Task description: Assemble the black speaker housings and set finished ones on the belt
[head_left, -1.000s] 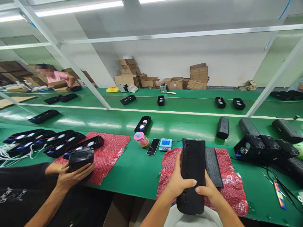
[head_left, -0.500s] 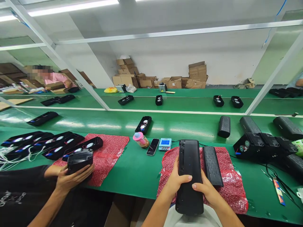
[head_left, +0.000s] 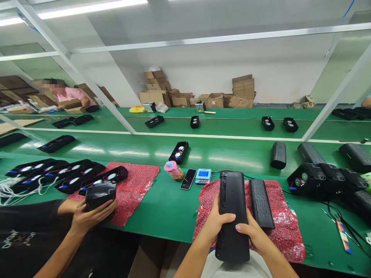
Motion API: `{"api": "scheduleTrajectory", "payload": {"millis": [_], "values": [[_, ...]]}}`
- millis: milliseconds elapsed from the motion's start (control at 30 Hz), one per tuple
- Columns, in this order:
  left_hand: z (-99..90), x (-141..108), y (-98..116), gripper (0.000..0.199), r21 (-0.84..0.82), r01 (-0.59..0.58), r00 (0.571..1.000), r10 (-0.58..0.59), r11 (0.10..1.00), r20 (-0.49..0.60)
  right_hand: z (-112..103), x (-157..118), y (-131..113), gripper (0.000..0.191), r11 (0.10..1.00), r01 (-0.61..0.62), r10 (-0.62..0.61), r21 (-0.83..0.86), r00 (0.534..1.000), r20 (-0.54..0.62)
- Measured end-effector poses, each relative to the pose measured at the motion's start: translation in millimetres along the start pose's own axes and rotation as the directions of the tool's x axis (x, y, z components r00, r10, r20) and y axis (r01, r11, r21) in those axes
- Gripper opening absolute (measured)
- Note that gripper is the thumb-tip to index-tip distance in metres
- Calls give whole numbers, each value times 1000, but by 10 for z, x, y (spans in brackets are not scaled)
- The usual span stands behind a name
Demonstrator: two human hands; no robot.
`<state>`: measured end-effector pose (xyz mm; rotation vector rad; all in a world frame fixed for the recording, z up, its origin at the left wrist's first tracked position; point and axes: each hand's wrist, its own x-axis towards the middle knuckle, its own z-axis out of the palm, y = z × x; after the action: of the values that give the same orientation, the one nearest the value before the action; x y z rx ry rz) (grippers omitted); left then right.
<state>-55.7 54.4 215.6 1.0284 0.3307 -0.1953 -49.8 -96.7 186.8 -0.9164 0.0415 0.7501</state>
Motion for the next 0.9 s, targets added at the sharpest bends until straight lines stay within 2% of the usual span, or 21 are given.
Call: {"api": "scheduleTrajectory", "payload": {"millis": [167,567,900], "values": [[-19,7,-30,105,-14,1,1000,-1,1000,-1,-24,21,21,83,1000,5,-6,-29,1000,-9],[-56,27,-101,102,-64,-2,1000,3,998,7,-6,-1,-13,71,999,-11,10,-36,1000,-29],[-55,13,-105,99,-19,9,999,-10,1000,-31,-41,30,20,72,999,8,-8,-47,1000,-2]]}}
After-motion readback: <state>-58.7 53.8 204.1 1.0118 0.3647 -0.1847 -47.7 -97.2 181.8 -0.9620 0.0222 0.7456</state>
